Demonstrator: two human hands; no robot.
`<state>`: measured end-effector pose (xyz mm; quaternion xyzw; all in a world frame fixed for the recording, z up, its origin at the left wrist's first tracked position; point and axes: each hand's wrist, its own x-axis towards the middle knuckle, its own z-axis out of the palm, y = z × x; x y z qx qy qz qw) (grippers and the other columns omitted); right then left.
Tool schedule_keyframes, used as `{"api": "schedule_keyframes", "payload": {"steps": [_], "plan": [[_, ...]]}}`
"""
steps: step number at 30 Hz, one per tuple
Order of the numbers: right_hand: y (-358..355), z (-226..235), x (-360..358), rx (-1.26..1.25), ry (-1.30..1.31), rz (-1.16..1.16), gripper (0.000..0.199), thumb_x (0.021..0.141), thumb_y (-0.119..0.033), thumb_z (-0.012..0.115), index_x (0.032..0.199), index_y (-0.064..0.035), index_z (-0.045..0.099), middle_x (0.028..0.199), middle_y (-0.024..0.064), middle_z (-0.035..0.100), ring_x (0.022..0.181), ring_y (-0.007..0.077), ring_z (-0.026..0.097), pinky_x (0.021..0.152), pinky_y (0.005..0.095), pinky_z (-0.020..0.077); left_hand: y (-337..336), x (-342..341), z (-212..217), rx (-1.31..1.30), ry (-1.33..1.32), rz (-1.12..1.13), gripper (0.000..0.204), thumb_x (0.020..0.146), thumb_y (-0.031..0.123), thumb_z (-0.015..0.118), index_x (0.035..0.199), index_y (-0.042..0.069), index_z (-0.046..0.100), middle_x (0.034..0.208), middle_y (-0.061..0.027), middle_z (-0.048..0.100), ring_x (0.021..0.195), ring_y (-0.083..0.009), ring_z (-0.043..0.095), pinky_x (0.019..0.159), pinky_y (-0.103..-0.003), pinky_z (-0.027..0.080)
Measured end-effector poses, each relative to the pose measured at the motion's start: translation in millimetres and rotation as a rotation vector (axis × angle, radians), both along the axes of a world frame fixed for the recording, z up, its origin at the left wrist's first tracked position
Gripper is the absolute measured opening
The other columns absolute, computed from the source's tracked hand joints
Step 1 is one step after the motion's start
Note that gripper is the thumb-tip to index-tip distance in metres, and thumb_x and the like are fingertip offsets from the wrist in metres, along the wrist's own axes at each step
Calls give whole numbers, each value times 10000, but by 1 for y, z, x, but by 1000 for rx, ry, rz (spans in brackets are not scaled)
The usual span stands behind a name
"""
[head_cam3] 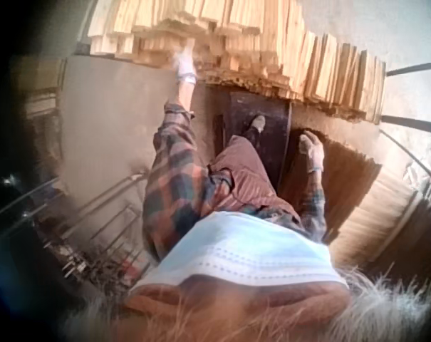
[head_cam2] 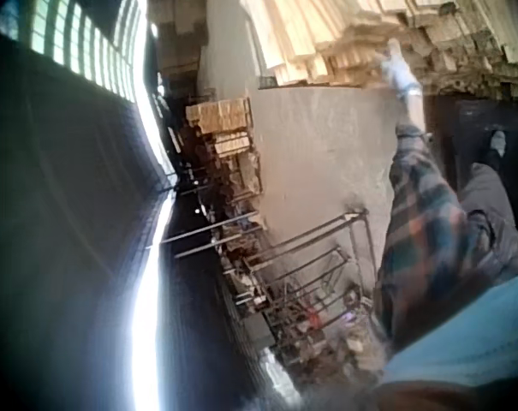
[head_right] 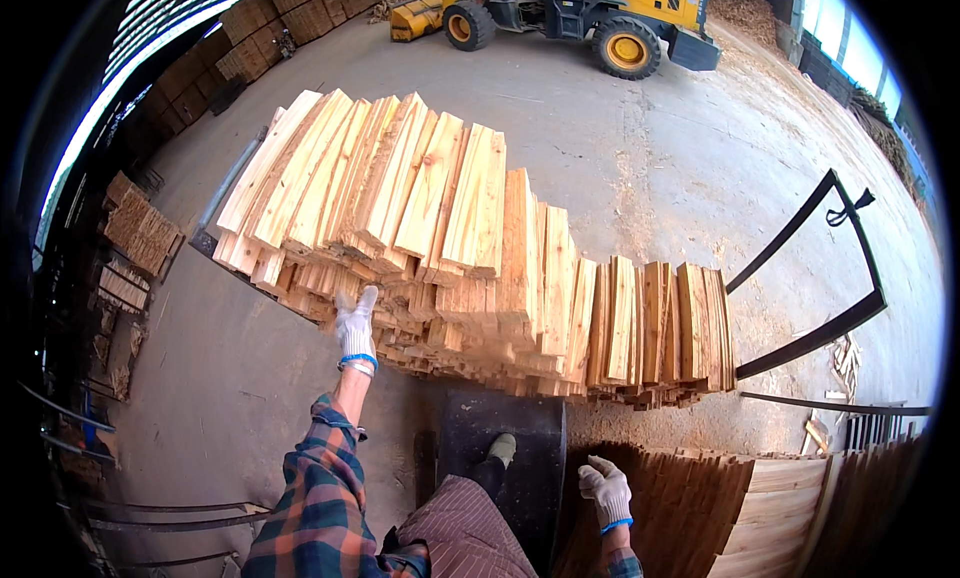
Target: The person stacks wooden planks from a large pile onto a metal platform. They repeatedly pick up planks, align them, and place them on the platform, occasionally adjusting the stack. A forklift is visible in the background.
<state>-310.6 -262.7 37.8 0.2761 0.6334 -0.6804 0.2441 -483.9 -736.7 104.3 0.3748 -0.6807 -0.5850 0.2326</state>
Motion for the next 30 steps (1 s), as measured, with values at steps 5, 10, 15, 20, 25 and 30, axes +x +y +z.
{"api": "schedule_keyframes", "payload": {"steps": [5, 10, 15, 20, 25, 30], "plan": [[-94, -16, -162, 336, 220, 514, 490, 856, -337, 716, 1224, -23, 637, 1028, 111, 714, 837, 171, 677, 755, 283, 535, -166, 10, -28, -440, -208, 346, 994, 778, 532, 772, 1527, 90, 289, 1309, -220, 577, 1119, -328, 617, 778, -490, 551], [-146, 1, -234, 108, 182, 513, 479, 891, -141, 701, 1298, 59, 544, 1156, 168, 684, 1030, 221, 672, 875, 291, 528, -192, -4, 55, -565, -394, 395, 1045, 743, 558, 773, 1511, 38, 291, 1483, -224, 416, 1272, -367, 511, 1011, -384, 455], [-159, -6, -220, 300, 211, 831, 505, 894, -256, 680, 1307, 6, 558, 1124, 149, 692, 1034, 232, 663, 881, 313, 525, -248, -39, 112, -776, -451, 320, 1026, 732, 530, 774, 1505, 70, 279, 1499, -252, 361, 1242, -418, 522, 982, -441, 497], [-172, 33, -216, 652, 130, 1004, 601, 826, -508, 692, 1274, -112, 639, 1158, 134, 697, 1123, 279, 641, 972, 359, 473, -284, -76, 98, -899, -568, 127, 880, 757, 411, 769, 1443, 49, 354, 1447, -289, 396, 1247, -446, 493, 987, -472, 484], [-147, -22, -203, 601, -27, 894, 551, 816, -452, 692, 1240, -102, 663, 1137, 120, 708, 1100, 252, 654, 960, 341, 477, -270, -88, 85, -924, -348, 254, 651, 745, 218, 760, 1309, 54, 479, 1341, -247, 488, 1152, -433, 546, 942, -481, 497], [-186, 7, -202, 497, -83, 887, 542, 815, -447, 687, 1223, -91, 669, 1122, 110, 713, 1064, 234, 667, 948, 326, 480, -258, -83, 77, -887, -155, 359, 549, 731, 103, 734, 1248, 54, 555, 1319, -222, 528, 1194, -392, 539, 967, -443, 497]]}}
